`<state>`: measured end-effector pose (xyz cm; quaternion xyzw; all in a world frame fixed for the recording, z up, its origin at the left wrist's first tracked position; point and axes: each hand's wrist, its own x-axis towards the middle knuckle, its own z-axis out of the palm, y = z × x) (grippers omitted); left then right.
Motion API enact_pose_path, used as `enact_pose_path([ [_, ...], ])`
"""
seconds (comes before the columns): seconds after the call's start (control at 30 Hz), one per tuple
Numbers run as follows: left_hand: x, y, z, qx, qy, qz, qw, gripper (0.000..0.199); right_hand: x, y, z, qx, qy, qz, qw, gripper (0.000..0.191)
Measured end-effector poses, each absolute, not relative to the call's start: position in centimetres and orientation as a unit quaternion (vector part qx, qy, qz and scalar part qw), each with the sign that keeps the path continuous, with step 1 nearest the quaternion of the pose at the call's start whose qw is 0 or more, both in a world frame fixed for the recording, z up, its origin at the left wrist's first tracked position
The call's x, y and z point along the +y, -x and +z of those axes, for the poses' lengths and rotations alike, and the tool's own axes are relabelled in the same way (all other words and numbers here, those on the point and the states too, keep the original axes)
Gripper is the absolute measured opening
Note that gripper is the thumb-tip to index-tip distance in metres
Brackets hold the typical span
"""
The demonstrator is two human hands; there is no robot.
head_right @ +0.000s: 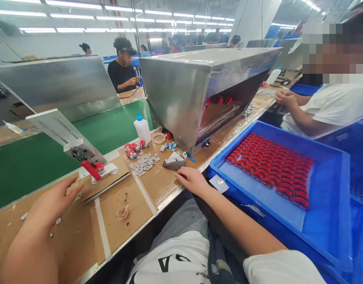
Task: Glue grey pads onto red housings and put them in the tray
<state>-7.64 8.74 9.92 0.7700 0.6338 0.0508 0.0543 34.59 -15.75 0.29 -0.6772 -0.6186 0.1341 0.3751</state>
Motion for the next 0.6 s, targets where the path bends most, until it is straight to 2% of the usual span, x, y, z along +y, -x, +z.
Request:
enact_pose_path([
  [0.13,5.7,11.0,12.5,0.698,-0.712,0.017,0.075,0.047,-16.0,-34.7,-1.1,-0.609,0.668,0.123,0.41,0.049],
  [0.23,4.9,13.0,12.0,0.706,-0.702,0.003,0.093,0.048,-14.6,-33.4,-1.6,-0.633,0.639,0.13,0.417,0.052],
  [0.4,3.0,13.0,11.1,0.72,-0.693,0.019,0.037,0.051,-13.0,-32.2,-2.2,-0.668,0.627,0.115,0.384,0.05],
  [0.6,0.8,9.5,12.3,0.717,-0.691,0.084,0.026,0.035,-14.1,-32.2,-1.9,-0.679,0.594,0.131,0.411,0.049],
])
